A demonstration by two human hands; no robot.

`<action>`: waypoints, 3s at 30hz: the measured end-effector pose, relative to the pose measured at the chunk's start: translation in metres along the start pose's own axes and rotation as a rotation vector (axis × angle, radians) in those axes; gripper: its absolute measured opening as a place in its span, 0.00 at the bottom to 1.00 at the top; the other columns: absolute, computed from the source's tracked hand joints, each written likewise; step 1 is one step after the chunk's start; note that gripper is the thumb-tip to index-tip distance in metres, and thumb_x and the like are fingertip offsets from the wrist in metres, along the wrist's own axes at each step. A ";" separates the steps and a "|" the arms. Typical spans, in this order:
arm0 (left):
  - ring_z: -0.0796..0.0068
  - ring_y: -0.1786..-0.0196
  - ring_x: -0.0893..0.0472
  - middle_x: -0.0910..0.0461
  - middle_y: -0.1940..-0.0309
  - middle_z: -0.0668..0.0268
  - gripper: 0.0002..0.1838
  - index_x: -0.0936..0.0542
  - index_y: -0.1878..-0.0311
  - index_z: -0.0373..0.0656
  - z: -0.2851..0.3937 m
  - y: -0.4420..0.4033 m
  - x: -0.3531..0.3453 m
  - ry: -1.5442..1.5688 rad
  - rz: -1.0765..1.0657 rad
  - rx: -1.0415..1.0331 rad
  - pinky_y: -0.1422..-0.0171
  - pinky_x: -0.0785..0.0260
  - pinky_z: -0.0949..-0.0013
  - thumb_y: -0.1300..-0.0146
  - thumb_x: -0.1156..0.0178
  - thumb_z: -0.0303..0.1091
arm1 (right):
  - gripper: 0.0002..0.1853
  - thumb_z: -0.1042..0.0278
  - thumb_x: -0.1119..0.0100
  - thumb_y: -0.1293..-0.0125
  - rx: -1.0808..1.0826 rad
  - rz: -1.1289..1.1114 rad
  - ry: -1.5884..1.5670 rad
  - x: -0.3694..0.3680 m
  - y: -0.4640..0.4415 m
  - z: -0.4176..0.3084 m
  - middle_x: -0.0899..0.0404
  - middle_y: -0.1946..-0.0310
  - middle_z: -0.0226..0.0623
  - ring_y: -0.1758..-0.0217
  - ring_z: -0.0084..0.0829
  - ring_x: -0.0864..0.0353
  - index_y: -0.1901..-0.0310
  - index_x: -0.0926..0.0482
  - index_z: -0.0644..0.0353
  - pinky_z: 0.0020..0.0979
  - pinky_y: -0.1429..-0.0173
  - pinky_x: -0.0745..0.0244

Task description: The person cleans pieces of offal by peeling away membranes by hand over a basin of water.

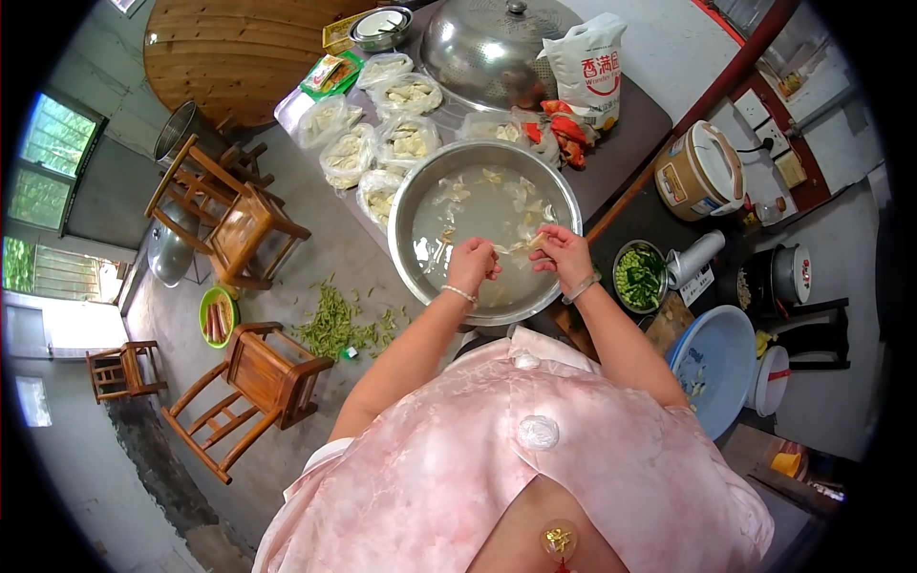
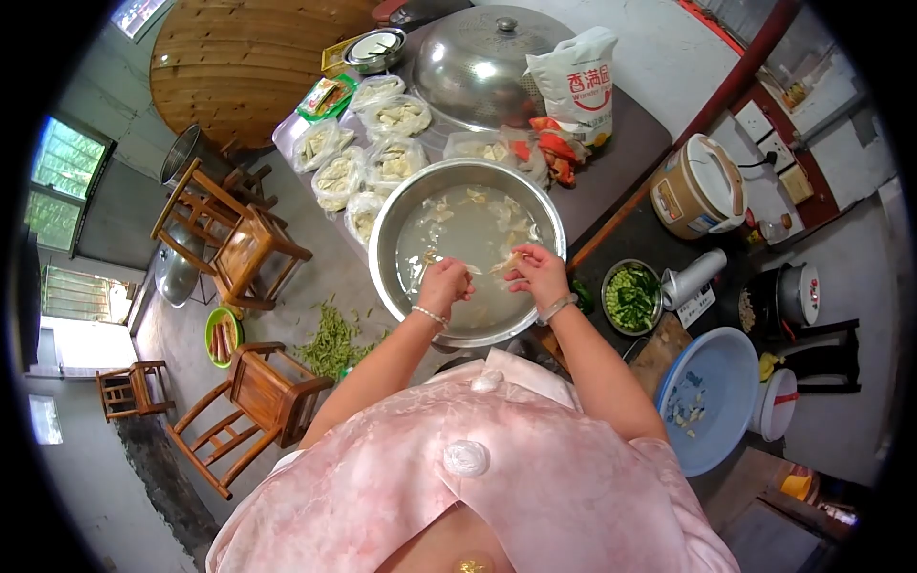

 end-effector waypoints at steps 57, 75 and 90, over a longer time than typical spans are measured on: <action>0.80 0.82 0.25 0.27 0.81 0.69 0.08 0.26 0.74 0.38 -0.001 0.003 -0.004 -0.300 -0.076 -0.074 0.83 0.39 0.79 0.46 0.47 0.33 | 0.11 0.78 0.47 0.45 -0.052 0.004 -0.007 -0.014 -0.004 0.002 0.23 0.73 0.38 0.77 0.21 0.25 0.59 0.26 0.70 0.17 0.73 0.27; 0.85 0.81 0.28 0.26 0.80 0.72 0.09 0.24 0.71 0.39 0.008 0.016 -0.017 -0.320 -0.317 -0.067 0.81 0.41 0.82 0.43 0.46 0.34 | 0.10 0.76 0.50 0.41 0.047 -0.081 0.258 -0.019 0.001 0.000 0.24 0.74 0.33 0.77 0.19 0.27 0.58 0.25 0.67 0.19 0.73 0.28; 0.81 0.83 0.27 0.27 0.83 0.68 0.07 0.25 0.76 0.38 0.009 0.006 -0.016 -0.240 -0.282 -0.075 0.83 0.40 0.79 0.50 0.48 0.31 | 0.16 0.59 0.57 0.35 -0.230 -0.138 -0.070 -0.015 0.016 -0.005 0.24 0.70 0.40 0.72 0.27 0.22 0.60 0.29 0.67 0.23 0.77 0.26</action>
Point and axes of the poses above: each hand's wrist, its own y-axis away from the middle knuckle, its own x-axis out of the back of the hand, z = x × y, the point moved 3 cm from there along -y, towards the middle knuckle
